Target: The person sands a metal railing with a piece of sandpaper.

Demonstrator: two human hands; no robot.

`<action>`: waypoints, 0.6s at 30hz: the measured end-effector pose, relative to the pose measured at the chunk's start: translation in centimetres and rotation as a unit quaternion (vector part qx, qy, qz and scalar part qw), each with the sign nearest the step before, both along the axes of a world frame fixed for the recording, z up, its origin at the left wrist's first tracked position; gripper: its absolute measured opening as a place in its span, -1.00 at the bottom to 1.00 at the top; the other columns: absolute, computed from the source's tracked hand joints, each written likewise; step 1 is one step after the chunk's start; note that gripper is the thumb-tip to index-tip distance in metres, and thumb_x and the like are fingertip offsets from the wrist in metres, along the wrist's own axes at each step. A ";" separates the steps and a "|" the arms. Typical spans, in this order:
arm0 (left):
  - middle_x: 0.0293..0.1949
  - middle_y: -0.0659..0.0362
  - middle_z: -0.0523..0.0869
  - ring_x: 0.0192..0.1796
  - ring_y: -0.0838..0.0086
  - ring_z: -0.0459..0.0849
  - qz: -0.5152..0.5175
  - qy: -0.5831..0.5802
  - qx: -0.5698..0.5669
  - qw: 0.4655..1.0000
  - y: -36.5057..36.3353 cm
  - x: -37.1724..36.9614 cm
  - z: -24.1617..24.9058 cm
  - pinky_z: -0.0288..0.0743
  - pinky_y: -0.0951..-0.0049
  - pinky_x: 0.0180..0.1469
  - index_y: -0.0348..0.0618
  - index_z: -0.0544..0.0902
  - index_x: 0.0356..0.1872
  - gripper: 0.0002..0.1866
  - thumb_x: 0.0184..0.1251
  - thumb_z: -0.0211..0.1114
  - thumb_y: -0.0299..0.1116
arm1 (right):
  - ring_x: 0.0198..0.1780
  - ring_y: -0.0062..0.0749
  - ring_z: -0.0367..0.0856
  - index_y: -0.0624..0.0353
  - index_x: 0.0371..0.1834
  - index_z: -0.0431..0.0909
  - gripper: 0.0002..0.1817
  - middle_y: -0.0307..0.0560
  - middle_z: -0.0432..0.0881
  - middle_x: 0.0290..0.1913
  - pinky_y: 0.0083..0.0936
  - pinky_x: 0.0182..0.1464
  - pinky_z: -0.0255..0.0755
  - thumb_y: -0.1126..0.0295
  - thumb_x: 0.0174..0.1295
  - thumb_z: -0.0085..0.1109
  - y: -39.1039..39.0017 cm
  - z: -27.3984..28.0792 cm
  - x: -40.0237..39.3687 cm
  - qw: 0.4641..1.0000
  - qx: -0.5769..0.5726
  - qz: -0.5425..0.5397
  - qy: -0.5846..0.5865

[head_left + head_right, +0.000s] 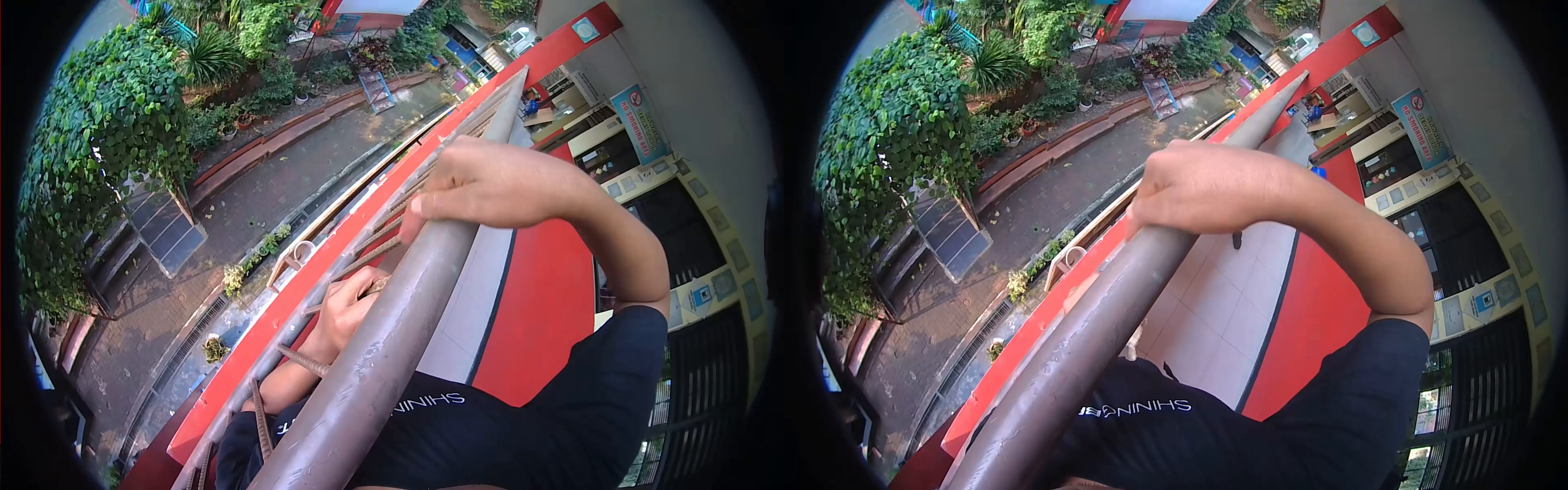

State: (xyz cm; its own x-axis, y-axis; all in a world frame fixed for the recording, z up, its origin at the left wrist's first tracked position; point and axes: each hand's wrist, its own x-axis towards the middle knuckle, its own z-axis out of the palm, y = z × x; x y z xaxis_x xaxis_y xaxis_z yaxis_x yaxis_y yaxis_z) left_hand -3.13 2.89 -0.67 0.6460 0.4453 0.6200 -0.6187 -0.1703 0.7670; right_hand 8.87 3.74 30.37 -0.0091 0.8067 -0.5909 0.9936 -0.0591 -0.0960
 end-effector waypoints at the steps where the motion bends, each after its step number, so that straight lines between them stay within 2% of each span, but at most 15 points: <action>1: -0.22 -0.15 0.67 -0.35 0.12 0.73 0.003 -0.003 0.002 1.000 0.4 0.1 0.4 0.61 0.23 -0.33 -0.42 0.72 -0.20 -0.65 0.10 0.39 -0.31 | -0.40 -0.15 0.72 0.28 -0.27 0.79 -0.59 0.07 0.73 -0.45 -0.23 -0.11 0.64 0.21 0.39 -0.01 -0.3 -0.2 -1.9 0.992 -0.005 0.081 0.096; 2: -0.22 -0.15 0.67 -0.35 0.12 0.73 0.020 -0.025 0.015 0.999 0.5 0.0 0.7 0.60 0.22 -0.33 -0.41 0.71 -0.21 -0.66 0.10 0.39 -0.30 | -0.40 -0.15 0.72 0.28 -0.27 0.79 -0.59 0.07 0.73 -0.45 -0.23 -0.11 0.64 0.21 0.39 -0.01 -0.2 -0.1 -1.4 0.992 -0.005 0.080 0.096; 4: -0.22 -0.14 0.67 -0.35 0.10 0.73 0.051 -0.065 0.040 0.996 0.9 -0.6 1.9 0.60 0.22 -0.33 -0.39 0.71 -0.25 -0.68 0.12 0.38 -0.28 | -0.43 -0.23 0.65 0.25 -0.14 0.82 -0.55 0.16 0.72 -0.45 -0.31 -0.18 0.53 0.13 0.52 0.02 0.0 0.1 0.0 0.986 -0.018 -0.063 0.154; 5: -0.22 -0.14 0.66 -0.35 0.09 0.73 0.068 -0.088 0.051 0.992 1.0 -0.8 2.6 0.60 0.22 -0.33 -0.38 0.70 -0.26 -0.68 0.13 0.37 -0.27 | -0.43 -0.23 0.65 0.25 -0.14 0.82 -0.55 0.16 0.72 -0.45 -0.31 -0.18 0.53 0.13 0.52 0.02 0.0 0.2 -0.1 0.986 -0.019 -0.065 0.151; 8: -0.22 -0.15 0.66 -0.34 0.09 0.73 0.099 -0.107 0.091 0.985 1.4 -1.0 3.4 0.60 0.22 -0.33 -0.36 0.68 -0.31 -0.70 0.15 0.36 -0.25 | -0.55 -0.22 0.53 0.36 -0.25 0.77 -0.49 0.15 0.59 -0.58 -0.22 -0.34 0.39 0.10 0.54 0.02 0.6 1.4 -1.3 0.997 -0.048 -0.065 -0.010; 9: -0.22 -0.15 0.66 -0.34 0.09 0.73 0.111 -0.096 0.122 0.982 1.4 -1.1 3.3 0.60 0.22 -0.33 -0.34 0.67 -0.35 -0.71 0.16 0.35 -0.25 | -0.55 -0.22 0.52 0.36 -0.23 0.78 -0.51 0.14 0.61 -0.57 -0.23 -0.34 0.40 0.12 0.52 0.03 0.1 0.8 -2.8 0.989 -0.039 0.030 0.142; 12: -0.23 -0.14 0.66 -0.36 0.11 0.72 0.087 -0.060 0.137 0.985 1.4 -1.4 2.6 0.59 0.23 -0.34 -0.33 0.65 -0.37 -0.72 0.16 0.35 -0.25 | -0.55 -0.15 0.53 0.38 -0.27 0.77 -0.51 0.14 0.60 -0.58 -0.22 -0.34 0.41 0.15 0.53 0.01 1.2 1.4 -2.1 0.989 -0.041 0.005 0.144; 13: -0.24 -0.12 0.66 -0.37 0.14 0.70 0.114 -0.125 0.060 0.984 0.8 -0.6 3.2 0.58 0.24 -0.35 -0.32 0.64 -0.38 -0.73 0.14 0.36 -0.25 | -0.55 -0.15 0.55 0.41 -0.30 0.75 -0.49 0.14 0.59 -0.59 -0.19 -0.35 0.39 0.15 0.55 -0.01 0.8 -0.7 2.3 0.989 0.054 0.123 0.066; 14: -0.24 -0.12 0.66 -0.37 0.14 0.70 0.118 -0.131 0.059 0.983 0.7 -0.6 3.0 0.58 0.24 -0.35 -0.32 0.64 -0.38 -0.73 0.14 0.36 -0.25 | -0.55 -0.15 0.55 0.41 -0.30 0.75 -0.49 0.14 0.59 -0.59 -0.19 -0.35 0.39 0.15 0.55 -0.01 1.0 0.0 1.2 0.989 0.052 0.127 0.060; 16: -0.23 -0.12 0.66 -0.37 0.13 0.70 0.049 -0.059 0.007 0.997 0.4 -0.9 2.3 0.59 0.24 -0.35 -0.33 0.65 -0.37 -0.73 0.12 0.37 -0.27 | -0.28 -0.04 0.75 0.15 -0.11 0.81 -0.69 0.12 0.79 -0.29 -0.18 0.00 0.66 0.32 0.36 0.05 0.6 1.5 -2.5 0.990 -0.015 0.103 -0.096; 17: -0.23 -0.12 0.66 -0.37 0.13 0.70 0.049 -0.061 0.006 0.997 0.6 -0.7 2.3 0.59 0.24 -0.35 -0.33 0.65 -0.37 -0.73 0.12 0.37 -0.27 | -0.23 -0.08 0.78 0.14 -0.14 0.83 -0.68 0.09 0.78 -0.34 -0.20 0.02 0.67 0.31 0.39 0.03 0.7 2.0 -4.5 0.994 -0.071 0.079 0.026; 18: -0.23 -0.12 0.66 -0.36 0.13 0.71 0.079 -0.077 0.041 0.993 0.8 -0.5 2.4 0.59 0.25 -0.34 -0.33 0.65 -0.37 -0.73 0.11 0.37 -0.27 | -0.23 -0.08 0.78 0.14 -0.14 0.83 -0.68 0.09 0.78 -0.34 -0.20 0.02 0.67 0.31 0.39 0.03 0.7 2.0 -4.3 0.994 -0.073 0.077 0.027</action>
